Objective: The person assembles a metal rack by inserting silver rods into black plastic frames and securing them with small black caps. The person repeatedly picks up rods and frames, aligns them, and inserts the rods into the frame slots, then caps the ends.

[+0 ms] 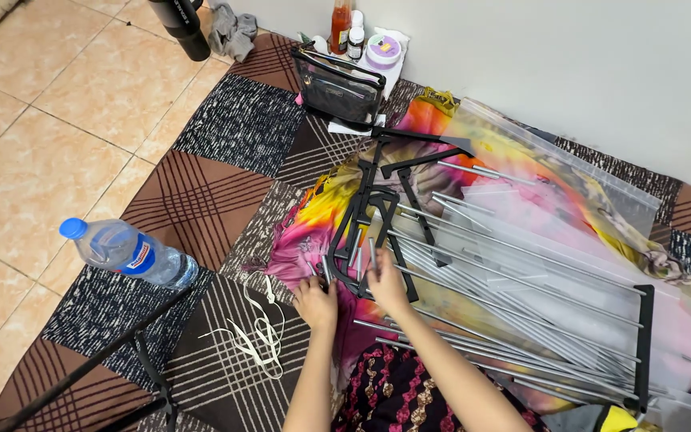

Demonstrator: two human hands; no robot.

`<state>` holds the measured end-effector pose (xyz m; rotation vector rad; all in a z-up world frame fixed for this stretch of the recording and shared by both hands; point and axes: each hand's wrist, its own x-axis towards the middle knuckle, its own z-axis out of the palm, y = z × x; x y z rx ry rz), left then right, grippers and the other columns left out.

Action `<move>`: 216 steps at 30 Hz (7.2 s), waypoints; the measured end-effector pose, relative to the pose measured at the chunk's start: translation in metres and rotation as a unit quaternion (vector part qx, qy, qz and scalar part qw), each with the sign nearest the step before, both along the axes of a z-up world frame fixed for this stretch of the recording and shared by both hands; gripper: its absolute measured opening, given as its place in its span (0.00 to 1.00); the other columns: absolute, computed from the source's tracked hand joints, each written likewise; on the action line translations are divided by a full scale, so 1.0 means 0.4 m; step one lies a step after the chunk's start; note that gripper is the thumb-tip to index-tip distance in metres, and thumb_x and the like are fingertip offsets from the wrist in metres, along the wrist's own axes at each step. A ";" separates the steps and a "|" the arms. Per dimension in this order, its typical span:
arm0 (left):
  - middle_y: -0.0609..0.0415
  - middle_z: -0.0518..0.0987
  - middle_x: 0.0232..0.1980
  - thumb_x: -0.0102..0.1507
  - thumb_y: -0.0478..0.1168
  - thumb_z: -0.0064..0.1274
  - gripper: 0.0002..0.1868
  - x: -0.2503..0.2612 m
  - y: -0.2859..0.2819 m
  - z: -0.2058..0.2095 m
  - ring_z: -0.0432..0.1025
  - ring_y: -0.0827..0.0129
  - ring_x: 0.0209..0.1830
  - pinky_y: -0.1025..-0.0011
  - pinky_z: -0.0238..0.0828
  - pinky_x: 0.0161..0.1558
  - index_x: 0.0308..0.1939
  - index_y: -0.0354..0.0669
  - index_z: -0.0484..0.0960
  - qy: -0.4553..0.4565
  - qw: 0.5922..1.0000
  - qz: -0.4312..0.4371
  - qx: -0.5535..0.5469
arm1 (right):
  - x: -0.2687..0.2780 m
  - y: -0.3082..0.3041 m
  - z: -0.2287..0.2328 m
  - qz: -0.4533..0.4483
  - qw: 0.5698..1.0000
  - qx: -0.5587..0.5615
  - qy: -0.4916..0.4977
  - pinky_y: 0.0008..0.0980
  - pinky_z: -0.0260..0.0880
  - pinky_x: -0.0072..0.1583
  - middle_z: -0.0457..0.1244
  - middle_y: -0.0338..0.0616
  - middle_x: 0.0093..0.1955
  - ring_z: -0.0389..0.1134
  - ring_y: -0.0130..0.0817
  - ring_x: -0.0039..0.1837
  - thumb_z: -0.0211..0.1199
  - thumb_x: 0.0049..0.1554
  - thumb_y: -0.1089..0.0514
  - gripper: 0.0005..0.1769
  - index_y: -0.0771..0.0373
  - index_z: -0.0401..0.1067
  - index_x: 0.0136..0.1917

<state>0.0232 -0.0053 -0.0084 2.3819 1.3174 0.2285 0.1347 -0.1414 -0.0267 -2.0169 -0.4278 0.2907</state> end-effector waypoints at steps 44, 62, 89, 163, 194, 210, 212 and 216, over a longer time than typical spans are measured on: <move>0.46 0.64 0.54 0.66 0.33 0.53 0.23 0.217 -0.325 0.863 0.62 0.65 0.45 0.68 0.65 0.46 0.63 0.31 0.66 -0.569 0.780 -0.198 -0.169 | 0.177 -0.710 1.143 -0.017 0.906 0.283 -0.316 0.25 0.65 0.52 0.59 0.42 0.45 0.65 0.30 0.51 0.54 0.73 0.66 0.13 0.59 0.52 0.50; 0.44 0.68 0.59 0.65 0.34 0.57 0.16 0.190 -0.435 0.996 0.63 0.61 0.46 0.67 0.64 0.51 0.51 0.32 0.67 -0.606 0.709 -0.340 -0.121 | 0.230 -0.892 1.197 -0.121 0.787 0.508 -0.329 0.25 0.57 0.45 0.61 0.43 0.44 0.59 0.28 0.45 0.65 0.71 0.55 0.14 0.56 0.60 0.58; 0.46 0.85 0.40 0.65 0.65 0.45 0.28 0.493 -0.705 1.417 0.80 0.50 0.43 0.53 0.75 0.44 0.43 0.42 0.79 -0.254 0.787 -0.562 0.001 | 0.037 -0.798 1.198 -0.312 0.874 0.081 -0.363 0.33 0.57 0.40 0.57 0.44 0.37 0.57 0.35 0.36 0.49 0.77 0.52 0.15 0.69 0.63 0.64; 0.50 0.83 0.25 0.65 0.63 0.46 0.27 0.527 -1.031 1.289 0.80 0.58 0.28 0.62 0.75 0.32 0.28 0.47 0.86 -0.326 0.769 -0.546 0.065 | 0.050 -1.040 1.307 -0.327 0.921 -0.153 -0.145 0.41 0.62 0.34 0.60 0.47 0.26 0.62 0.43 0.29 0.51 0.74 0.40 0.30 0.60 0.67 0.36; 0.50 0.83 0.27 0.66 0.60 0.47 0.25 0.516 -1.054 1.263 0.81 0.56 0.30 0.61 0.77 0.33 0.29 0.46 0.84 -0.354 0.775 -0.521 0.052 | 0.031 -1.054 1.318 -0.256 0.940 0.200 0.107 0.27 0.34 0.26 0.45 0.28 0.24 0.38 0.21 0.25 0.48 0.69 0.40 0.24 0.54 0.55 0.36; 0.47 0.85 0.39 0.64 0.44 0.41 0.15 0.514 -1.027 1.255 0.82 0.55 0.36 0.56 0.78 0.35 0.35 0.42 0.82 -0.359 0.712 -0.575 0.181 | 0.087 -0.965 1.422 -0.123 0.814 -0.290 -0.488 0.49 0.59 0.69 0.64 0.57 0.65 0.60 0.55 0.70 0.54 0.61 0.68 0.20 0.66 0.69 0.67; 0.46 0.84 0.39 0.68 0.47 0.39 0.17 0.514 -1.019 1.265 0.82 0.53 0.38 0.55 0.78 0.39 0.39 0.41 0.81 -0.329 0.739 -0.576 0.123 | 0.098 -0.967 1.428 -0.115 0.839 -0.291 -0.445 0.48 0.62 0.68 0.65 0.54 0.62 0.61 0.54 0.67 0.54 0.60 0.68 0.18 0.66 0.71 0.63; 0.46 0.80 0.45 0.66 0.51 0.41 0.19 0.504 -1.014 1.281 0.77 0.52 0.46 0.54 0.77 0.44 0.43 0.39 0.77 -0.366 0.753 -0.541 0.080 | 0.086 -0.979 1.427 -0.138 0.827 -0.301 -0.454 0.47 0.64 0.66 0.65 0.55 0.60 0.62 0.55 0.66 0.53 0.61 0.66 0.14 0.68 0.71 0.60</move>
